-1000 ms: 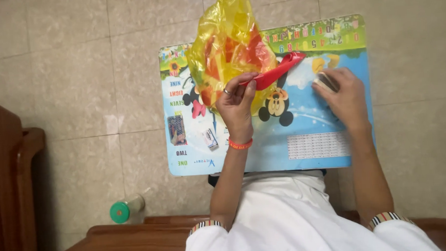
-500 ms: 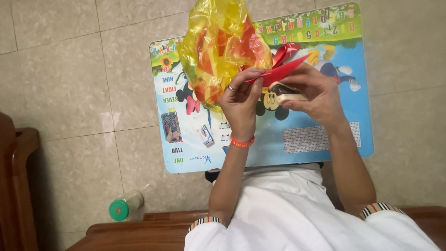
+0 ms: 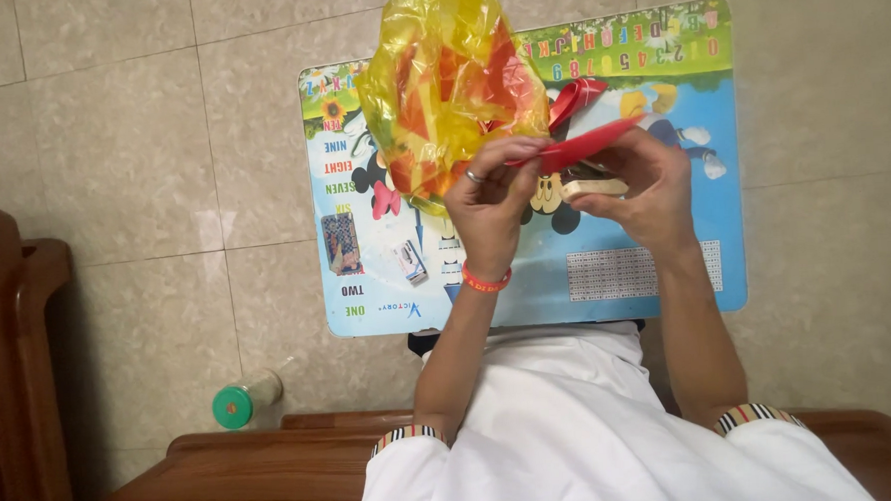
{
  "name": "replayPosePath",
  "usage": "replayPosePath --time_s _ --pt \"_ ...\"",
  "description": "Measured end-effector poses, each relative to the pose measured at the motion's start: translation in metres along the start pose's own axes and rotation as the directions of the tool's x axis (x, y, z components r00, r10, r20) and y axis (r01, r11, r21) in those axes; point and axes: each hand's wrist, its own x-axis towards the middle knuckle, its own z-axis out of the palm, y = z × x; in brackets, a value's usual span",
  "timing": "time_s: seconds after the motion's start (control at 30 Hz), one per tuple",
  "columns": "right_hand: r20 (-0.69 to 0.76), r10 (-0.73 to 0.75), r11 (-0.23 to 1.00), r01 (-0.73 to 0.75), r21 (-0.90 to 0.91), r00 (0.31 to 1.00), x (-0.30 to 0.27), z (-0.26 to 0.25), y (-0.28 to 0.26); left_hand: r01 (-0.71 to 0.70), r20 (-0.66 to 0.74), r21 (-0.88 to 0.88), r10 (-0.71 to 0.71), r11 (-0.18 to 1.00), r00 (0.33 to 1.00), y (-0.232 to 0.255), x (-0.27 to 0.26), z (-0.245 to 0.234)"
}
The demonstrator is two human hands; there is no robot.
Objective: Folding and stapling red paper pieces to create a decorative item.
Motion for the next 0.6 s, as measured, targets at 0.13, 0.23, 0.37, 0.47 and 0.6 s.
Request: replayPosePath --time_s 0.13,0.23,0.37,0.47,0.6 --pt "-0.025 0.074 0.997 -0.074 0.012 0.997 0.001 0.005 -0.006 0.002 0.034 0.034 -0.003 0.999 0.999 0.007 0.001 0.007" --pt "-0.074 0.034 0.992 -0.025 0.125 0.997 0.006 0.017 -0.022 -0.013 0.061 0.051 0.01 0.999 0.998 0.01 0.002 0.007" --pt "-0.09 0.112 0.966 -0.087 0.242 0.99 -0.001 0.012 -0.01 -0.01 0.113 0.059 0.004 0.998 0.994 0.013 -0.001 0.006" --pt "-0.088 0.116 0.941 -0.081 0.33 0.989 -0.005 0.006 0.002 -0.022 0.173 0.068 0.009 0.997 0.985 0.018 0.001 0.005" --pt "-0.067 0.134 0.905 -0.094 0.416 0.989 -0.005 0.006 -0.001 -0.071 0.24 0.144 0.035 0.987 0.97 0.022 0.002 0.006"
